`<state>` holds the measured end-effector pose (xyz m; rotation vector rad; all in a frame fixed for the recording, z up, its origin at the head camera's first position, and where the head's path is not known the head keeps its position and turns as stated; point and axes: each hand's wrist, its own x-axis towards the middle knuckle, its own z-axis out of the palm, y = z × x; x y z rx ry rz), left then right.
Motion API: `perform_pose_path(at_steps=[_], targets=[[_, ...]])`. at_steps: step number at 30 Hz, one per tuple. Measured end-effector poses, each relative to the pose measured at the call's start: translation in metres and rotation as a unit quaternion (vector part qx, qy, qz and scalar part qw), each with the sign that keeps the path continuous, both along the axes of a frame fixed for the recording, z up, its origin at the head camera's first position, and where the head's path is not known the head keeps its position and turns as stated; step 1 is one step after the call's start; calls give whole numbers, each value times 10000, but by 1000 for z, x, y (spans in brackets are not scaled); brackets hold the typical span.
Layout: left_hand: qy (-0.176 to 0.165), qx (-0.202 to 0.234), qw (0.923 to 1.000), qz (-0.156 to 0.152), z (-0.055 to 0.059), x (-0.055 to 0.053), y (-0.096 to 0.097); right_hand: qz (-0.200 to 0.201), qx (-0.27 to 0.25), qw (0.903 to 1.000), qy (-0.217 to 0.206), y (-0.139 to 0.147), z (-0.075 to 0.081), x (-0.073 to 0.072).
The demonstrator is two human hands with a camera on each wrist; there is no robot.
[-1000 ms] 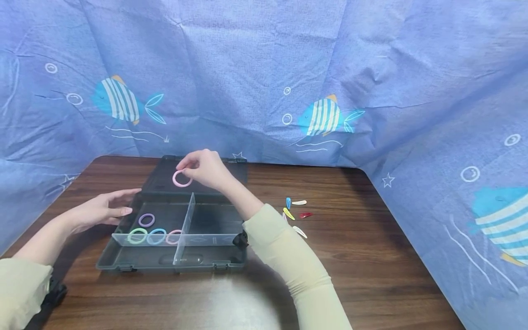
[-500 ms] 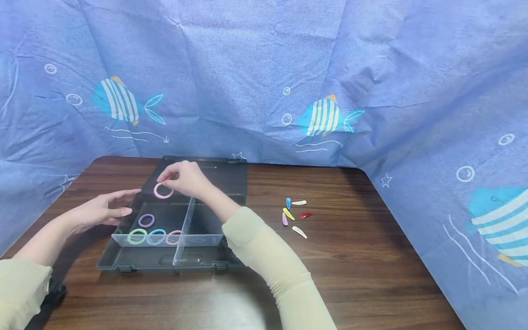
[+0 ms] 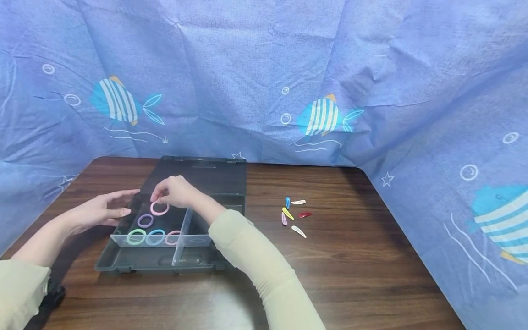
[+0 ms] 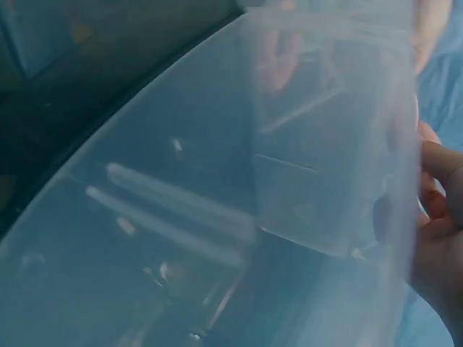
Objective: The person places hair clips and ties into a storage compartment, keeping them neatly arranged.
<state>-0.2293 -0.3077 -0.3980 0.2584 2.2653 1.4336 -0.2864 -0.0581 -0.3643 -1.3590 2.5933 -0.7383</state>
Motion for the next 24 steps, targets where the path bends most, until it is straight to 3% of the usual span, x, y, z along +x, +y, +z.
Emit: perform_pose_path(at_steps=[5, 9, 19, 24], targets=[[2, 9, 10000, -8, -1, 1, -1, 379, 353, 9986, 58, -4, -14, -1], [11, 48, 10000, -6, -2, 0, -1, 436, 465, 9980, 52, -5, -25, 0], [86, -4, 10000, 10, -1, 2, 1, -306, 1320, 9885, 677, -14, -33, 10], [77, -3, 10000, -11, -1, 1, -2, -420, 1442, 9854, 800, -16, -33, 14]])
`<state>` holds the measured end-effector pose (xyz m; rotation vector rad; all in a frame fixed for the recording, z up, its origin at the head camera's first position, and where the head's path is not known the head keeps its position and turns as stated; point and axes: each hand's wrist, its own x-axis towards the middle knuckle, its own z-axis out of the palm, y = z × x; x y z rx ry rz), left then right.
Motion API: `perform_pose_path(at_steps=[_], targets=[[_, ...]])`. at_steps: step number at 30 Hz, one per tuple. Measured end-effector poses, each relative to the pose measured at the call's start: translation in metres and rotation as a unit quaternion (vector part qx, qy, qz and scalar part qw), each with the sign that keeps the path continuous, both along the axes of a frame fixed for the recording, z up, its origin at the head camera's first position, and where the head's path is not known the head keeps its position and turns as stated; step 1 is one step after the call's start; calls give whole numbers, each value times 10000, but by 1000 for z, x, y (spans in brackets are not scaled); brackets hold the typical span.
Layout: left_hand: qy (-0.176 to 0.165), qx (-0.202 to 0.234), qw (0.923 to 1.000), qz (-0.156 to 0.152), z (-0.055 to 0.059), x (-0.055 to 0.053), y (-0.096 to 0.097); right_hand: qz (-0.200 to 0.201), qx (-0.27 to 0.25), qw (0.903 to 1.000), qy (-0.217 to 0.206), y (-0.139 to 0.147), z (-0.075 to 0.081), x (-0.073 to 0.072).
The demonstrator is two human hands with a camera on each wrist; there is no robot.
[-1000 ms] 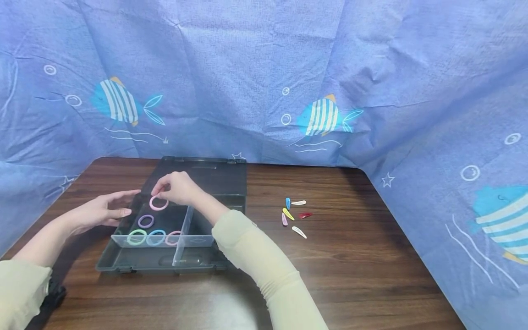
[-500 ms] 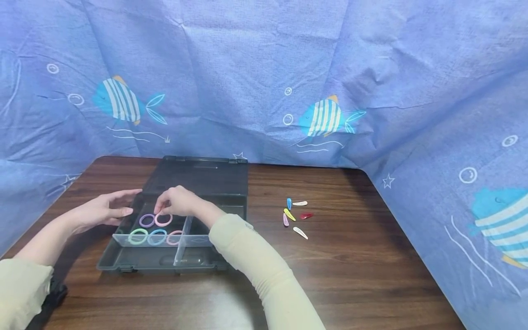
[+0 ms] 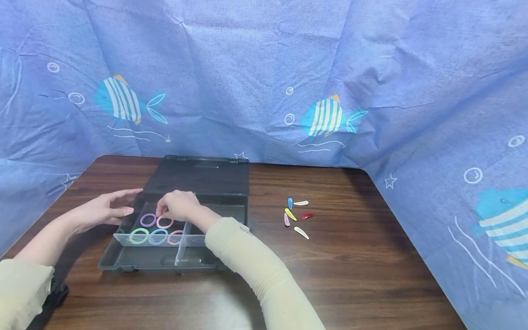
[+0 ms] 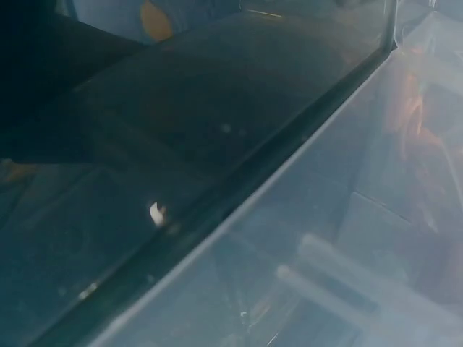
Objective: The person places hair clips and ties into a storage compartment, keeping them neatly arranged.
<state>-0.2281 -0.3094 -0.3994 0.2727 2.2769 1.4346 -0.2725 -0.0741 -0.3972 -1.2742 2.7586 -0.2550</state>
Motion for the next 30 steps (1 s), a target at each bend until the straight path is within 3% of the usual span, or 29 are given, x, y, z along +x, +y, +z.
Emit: perform_pose_path(at_steps=[9, 15, 20, 24, 30], targets=[[41, -26, 10000, -4, 1, 0, 0, 83, -90, 9997, -199, 3, 2, -1], [58, 11, 10000, -32, 1, 0, 0, 433, -385, 9969, -528, 8, 6, -5], [54, -84, 9999, -29, -1, 0, -1, 860, -800, 9874, -1058, 13, 12, -6], [40, -163, 9999, 20, -3, 3, -3, 1080, -793, 9812, -1392, 17, 25, -5], [79, -166, 9998, -12, -3, -1, 0, 1105, -604, 9790, -1606, 32, 52, -1]])
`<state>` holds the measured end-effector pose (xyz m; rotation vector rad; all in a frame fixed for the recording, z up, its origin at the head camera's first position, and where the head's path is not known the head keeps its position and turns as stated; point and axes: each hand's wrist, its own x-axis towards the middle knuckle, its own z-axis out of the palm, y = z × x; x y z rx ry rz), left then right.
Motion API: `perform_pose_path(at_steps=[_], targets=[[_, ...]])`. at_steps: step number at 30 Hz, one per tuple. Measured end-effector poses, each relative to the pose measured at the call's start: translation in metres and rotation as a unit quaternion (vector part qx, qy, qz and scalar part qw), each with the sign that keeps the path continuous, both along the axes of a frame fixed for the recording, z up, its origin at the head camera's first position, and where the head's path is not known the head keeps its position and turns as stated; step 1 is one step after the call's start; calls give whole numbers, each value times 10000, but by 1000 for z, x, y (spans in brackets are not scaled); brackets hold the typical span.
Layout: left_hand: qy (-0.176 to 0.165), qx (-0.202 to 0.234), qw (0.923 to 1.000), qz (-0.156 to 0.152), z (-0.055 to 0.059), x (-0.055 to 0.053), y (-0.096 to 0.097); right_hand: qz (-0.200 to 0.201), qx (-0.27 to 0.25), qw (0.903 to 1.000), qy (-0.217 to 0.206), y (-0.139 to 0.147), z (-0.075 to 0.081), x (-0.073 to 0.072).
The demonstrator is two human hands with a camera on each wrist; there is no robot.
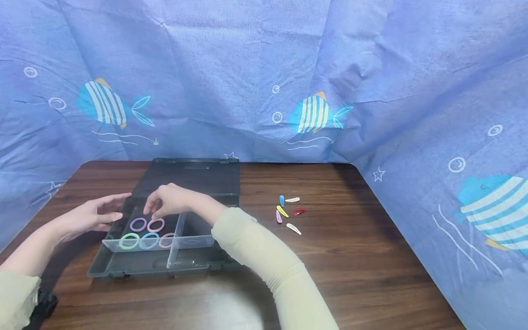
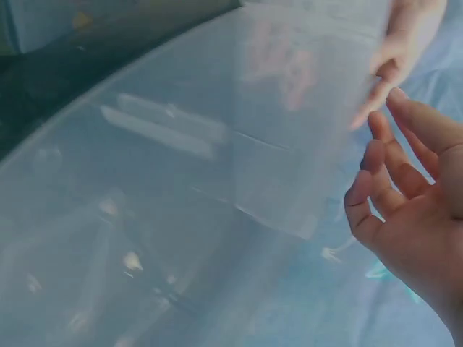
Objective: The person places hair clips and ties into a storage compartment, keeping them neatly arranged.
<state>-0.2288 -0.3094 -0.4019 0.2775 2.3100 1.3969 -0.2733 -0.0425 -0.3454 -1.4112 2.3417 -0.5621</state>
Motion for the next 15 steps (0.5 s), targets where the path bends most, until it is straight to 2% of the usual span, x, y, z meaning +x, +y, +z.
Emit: perform_pose_path(at_steps=[10, 15], targets=[[-76, 50, 10000, 30, 2, 2, 2, 132, 52, 9998, 156, 28, 43, 14], [-89, 58, 9999, 62, 4, 5, 3, 172, 34, 9992, 369, 46, 61, 20]])
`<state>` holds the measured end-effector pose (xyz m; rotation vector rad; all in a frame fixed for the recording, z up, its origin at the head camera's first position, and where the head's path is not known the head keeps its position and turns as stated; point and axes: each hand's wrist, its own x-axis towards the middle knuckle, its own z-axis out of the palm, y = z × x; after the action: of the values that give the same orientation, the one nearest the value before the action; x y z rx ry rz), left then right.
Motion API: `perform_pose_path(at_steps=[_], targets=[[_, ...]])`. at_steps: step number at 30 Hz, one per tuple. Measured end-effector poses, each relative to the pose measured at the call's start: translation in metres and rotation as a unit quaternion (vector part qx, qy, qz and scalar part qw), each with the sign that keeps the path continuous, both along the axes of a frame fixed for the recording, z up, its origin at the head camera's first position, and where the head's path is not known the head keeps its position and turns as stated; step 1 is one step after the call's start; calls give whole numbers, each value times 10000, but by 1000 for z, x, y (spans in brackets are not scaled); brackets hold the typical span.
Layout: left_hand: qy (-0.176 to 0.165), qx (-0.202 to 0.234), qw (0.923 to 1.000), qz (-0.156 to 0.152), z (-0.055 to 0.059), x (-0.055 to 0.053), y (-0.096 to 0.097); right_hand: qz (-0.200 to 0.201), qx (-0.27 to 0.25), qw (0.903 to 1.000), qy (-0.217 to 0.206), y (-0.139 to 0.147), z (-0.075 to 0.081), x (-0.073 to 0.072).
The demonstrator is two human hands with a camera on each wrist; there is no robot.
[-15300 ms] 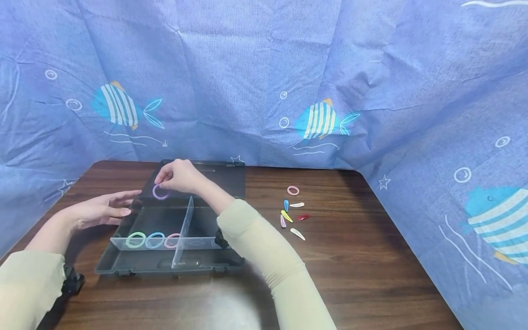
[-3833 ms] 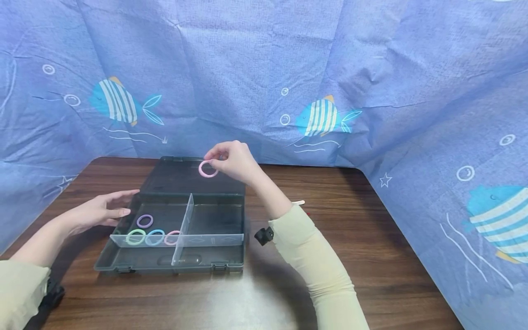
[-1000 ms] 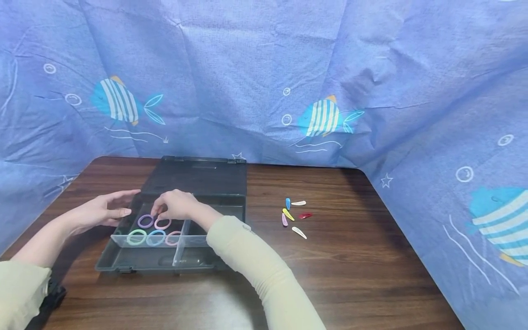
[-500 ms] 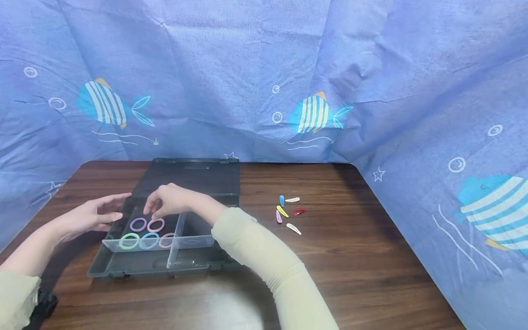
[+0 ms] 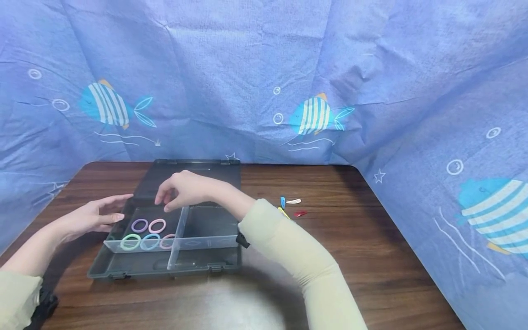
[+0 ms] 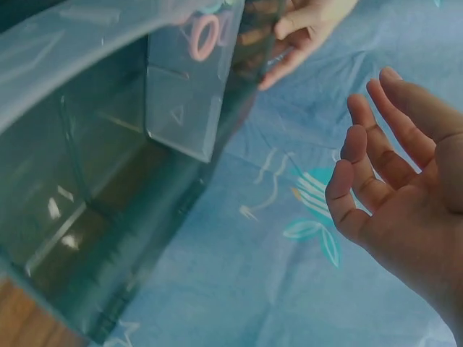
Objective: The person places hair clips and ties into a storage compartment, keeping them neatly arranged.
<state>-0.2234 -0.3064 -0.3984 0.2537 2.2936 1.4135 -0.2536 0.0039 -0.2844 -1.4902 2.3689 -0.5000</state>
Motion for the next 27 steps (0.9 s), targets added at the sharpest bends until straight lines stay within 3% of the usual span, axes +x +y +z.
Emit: perform_pose_path(at_steps=[17, 27], targets=[[53, -50, 10000, -7, -1, -3, -1, 85, -364, 9966, 731, 70, 25, 2], [-15, -52, 10000, -22, 1, -4, -2, -243, -762, 9927, 902, 109, 21, 3]])
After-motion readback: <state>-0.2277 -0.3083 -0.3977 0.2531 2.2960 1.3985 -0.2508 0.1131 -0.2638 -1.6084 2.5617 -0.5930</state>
